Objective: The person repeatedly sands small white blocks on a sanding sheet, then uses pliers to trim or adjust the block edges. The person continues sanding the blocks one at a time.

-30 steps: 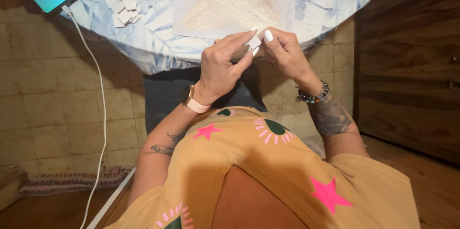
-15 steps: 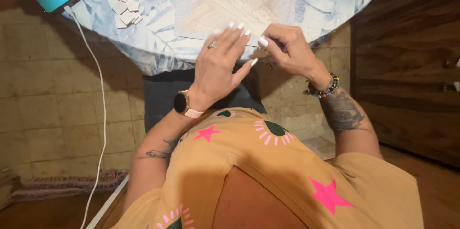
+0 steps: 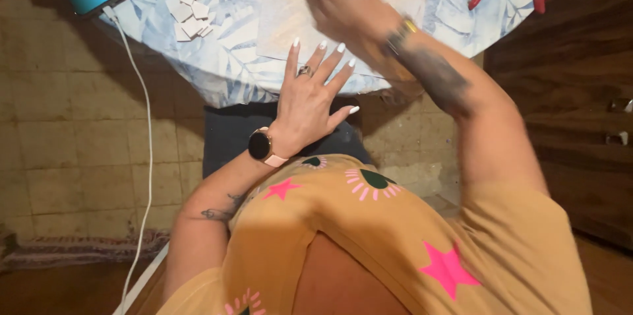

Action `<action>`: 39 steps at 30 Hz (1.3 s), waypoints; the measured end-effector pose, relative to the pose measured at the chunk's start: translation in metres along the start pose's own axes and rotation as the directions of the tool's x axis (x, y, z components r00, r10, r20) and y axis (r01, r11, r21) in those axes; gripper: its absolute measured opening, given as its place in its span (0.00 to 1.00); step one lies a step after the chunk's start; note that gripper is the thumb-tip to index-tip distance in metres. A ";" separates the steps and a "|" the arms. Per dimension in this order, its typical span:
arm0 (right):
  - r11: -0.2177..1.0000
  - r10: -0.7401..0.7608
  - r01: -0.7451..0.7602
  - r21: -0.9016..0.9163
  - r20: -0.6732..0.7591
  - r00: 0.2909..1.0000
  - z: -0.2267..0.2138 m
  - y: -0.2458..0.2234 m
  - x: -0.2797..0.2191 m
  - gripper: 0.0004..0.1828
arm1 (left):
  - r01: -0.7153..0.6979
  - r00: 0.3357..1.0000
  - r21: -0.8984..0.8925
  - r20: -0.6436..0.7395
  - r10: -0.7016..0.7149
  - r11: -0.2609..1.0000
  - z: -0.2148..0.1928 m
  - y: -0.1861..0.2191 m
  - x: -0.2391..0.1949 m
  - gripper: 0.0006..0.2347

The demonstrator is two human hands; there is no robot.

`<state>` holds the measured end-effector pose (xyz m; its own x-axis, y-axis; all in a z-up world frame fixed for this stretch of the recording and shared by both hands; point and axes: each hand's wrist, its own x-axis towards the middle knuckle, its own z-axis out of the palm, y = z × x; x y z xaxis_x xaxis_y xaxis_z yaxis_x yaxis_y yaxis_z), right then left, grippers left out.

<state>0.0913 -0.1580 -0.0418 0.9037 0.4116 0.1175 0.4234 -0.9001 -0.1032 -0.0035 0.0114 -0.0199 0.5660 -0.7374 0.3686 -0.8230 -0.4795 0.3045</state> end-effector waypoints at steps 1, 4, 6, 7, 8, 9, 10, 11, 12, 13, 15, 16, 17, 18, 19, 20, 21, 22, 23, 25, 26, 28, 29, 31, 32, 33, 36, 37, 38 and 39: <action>0.995 -0.088 0.092 0.038 -0.108 0.990 0.004 0.001 0.020 0.06 | 0.003 1.000 0.016 0.007 -0.003 1.000 -0.001 0.001 0.001 0.24; 0.975 -0.218 0.224 0.004 -0.207 0.954 0.001 0.006 0.038 0.06 | 0.007 1.000 0.034 0.005 -0.007 0.999 -0.001 0.000 0.003 0.24; 0.967 -0.253 0.251 -0.034 -0.178 0.951 -0.007 0.006 0.007 0.07 | 0.017 1.000 0.016 0.017 -0.017 1.000 0.001 0.002 -0.001 0.24; 0.980 -0.196 0.196 -0.023 0.010 0.981 -0.018 0.008 -0.015 0.07 | 0.014 1.000 0.023 0.010 -0.014 1.000 0.001 0.001 0.000 0.24; 0.990 -0.134 0.141 -0.023 0.197 0.971 -0.028 0.009 -0.037 0.10 | 0.011 1.000 0.029 0.003 -0.011 1.000 0.001 0.000 0.001 0.24; 0.989 -0.136 0.143 -0.023 0.197 0.971 -0.037 0.007 -0.060 0.10 | 0.012 1.000 0.030 0.002 -0.012 0.999 0.000 -0.001 0.001 0.24; 0.992 -0.092 0.112 -0.054 0.278 0.956 -0.047 0.005 -0.083 0.10 | 0.004 1.000 0.035 0.001 -0.004 0.999 -0.001 -0.002 0.001 0.24; 0.992 -0.042 0.081 -0.093 0.356 0.933 -0.057 0.003 -0.108 0.10 | -0.007 1.000 0.038 -0.004 0.007 0.999 0.000 -0.001 0.001 0.24; 0.992 -0.040 0.080 -0.097 0.356 0.934 -0.056 0.003 -0.115 0.10 | -0.009 1.000 0.037 -0.008 0.009 0.999 0.001 0.000 0.002 0.24; 0.990 -0.023 0.063 -0.126 0.296 0.955 -0.055 0.003 -0.121 0.11 | -0.017 1.000 0.067 -0.011 0.018 0.998 0.002 0.001 0.001 0.25; 0.987 -0.006 0.043 -0.155 0.234 0.972 -0.053 -0.004 -0.127 0.13 | -0.027 1.000 0.096 -0.014 0.028 0.995 0.001 0.003 0.001 0.25; 0.997 0.027 -0.037 0.070 0.132 0.991 -0.054 -0.012 -0.126 0.08 | -0.010 0.997 0.006 -0.076 0.010 1.000 -0.001 0.004 0.000 0.22; 0.955 0.057 -0.065 0.290 0.034 0.998 -0.056 -0.015 -0.118 0.05 | 0.016 0.988 -0.074 -0.154 -0.027 0.997 -0.004 0.003 0.003 0.20; 0.959 0.033 -0.040 0.282 0.030 0.999 -0.060 -0.027 -0.116 0.05 | 0.030 0.984 -0.062 -0.173 -0.040 0.998 -0.006 0.006 0.002 0.20; 0.866 0.122 -0.071 0.494 -0.072 0.990 -0.063 -0.040 -0.115 0.05 | 0.097 0.965 -0.264 -0.213 -0.156 0.959 -0.007 0.009 0.001 0.21; 0.726 0.229 -0.071 0.684 -0.143 0.963 -0.065 -0.052 -0.114 0.09 | 0.143 0.934 -0.458 -0.231 -0.273 0.877 -0.007 0.011 0.001 0.25; 0.722 0.212 -0.062 0.689 -0.134 0.968 -0.059 -0.059 -0.114 0.09 | 0.161 0.928 -0.455 -0.233 -0.292 0.876 -0.010 0.013 -0.001 0.25; 0.611 0.268 -0.047 0.790 -0.150 0.952 -0.052 -0.067 -0.114 0.11 | 0.162 0.921 -0.657 -0.166 -0.351 0.736 -0.011 0.014 -0.002 0.24; 0.488 0.330 -0.022 0.873 -0.161 0.930 -0.044 -0.074 -0.114 0.12 | 0.150 0.918 -0.817 -0.093 -0.384 0.557 -0.013 0.014 -0.003 0.24; 0.444 0.326 0.006 0.896 -0.168 0.930 -0.057 -0.093 -0.107 0.13 | 0.159 0.908 -0.904 -0.025 -0.418 0.398 -0.012 0.016 -0.005 0.22; 0.404 0.334 0.027 0.914 -0.175 0.926 -0.063 -0.102 -0.103 0.13 | 0.156 0.903 -0.963 0.049 -0.428 0.220 -0.011 0.017 -0.006 0.20; 0.460 0.311 0.043 0.887 -0.207 0.928 -0.049 -0.095 -0.108 0.13 | 0.179 0.893 -0.962 0.070 -0.445 0.208 -0.006 0.018 -0.010 0.19; 0.525 0.292 0.058 0.849 -0.243 0.925 -0.043 -0.092 -0.110 0.13 | 0.191 0.889 -0.963 0.087 -0.450 0.192 -0.004 0.018 -0.010 0.18; 0.520 0.288 0.059 0.852 -0.240 0.927 -0.045 -0.092 -0.109 0.13 | 0.202 0.881 -0.959 0.088 -0.465 0.199 -0.004 0.021 -0.012 0.18; 0.522 0.283 0.057 0.851 -0.236 0.929 -0.046 -0.092 -0.108 0.13 | 0.206 0.875 -0.957 0.088 -0.477 0.202 -0.003 0.023 -0.013 0.18; 0.518 0.286 0.056 0.853 -0.234 0.929 -0.043 -0.092 -0.109 0.13 | 0.211 0.874 -0.957 0.092 -0.477 0.201 -0.004 0.024 -0.013 0.18; 0.408 0.316 0.025 0.913 -0.167 0.934 -0.031 -0.087 -0.112 0.14 | 0.233 0.867 -0.952 0.110 -0.487 0.201 -0.005 0.023 -0.014 0.18; 0.345 0.317 0.010 0.938 -0.126 0.940 -0.023 -0.084 -0.115 0.12 | 0.217 0.867 -0.958 0.100 -0.488 0.190 -0.004 0.022 -0.015 0.18; 0.281 0.314 -0.007 0.960 -0.086 0.946 -0.016 -0.080 -0.117 0.11 | 0.201 0.868 -0.963 0.091 -0.489 0.179 -0.003 0.022 -0.016 0.17; 0.281 0.319 -0.008 0.960 -0.086 0.944 -0.016 -0.081 -0.117 0.11 | 0.203 0.869 -0.963 0.094 -0.485 0.178 -0.003 0.021 -0.017 0.17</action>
<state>-0.0499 -0.1361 -0.0310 0.9826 0.0893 0.1627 0.1727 -0.1184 -0.9778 -0.0305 0.0149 -0.0166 0.8869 -0.4532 0.0901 0.0147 0.2226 0.9748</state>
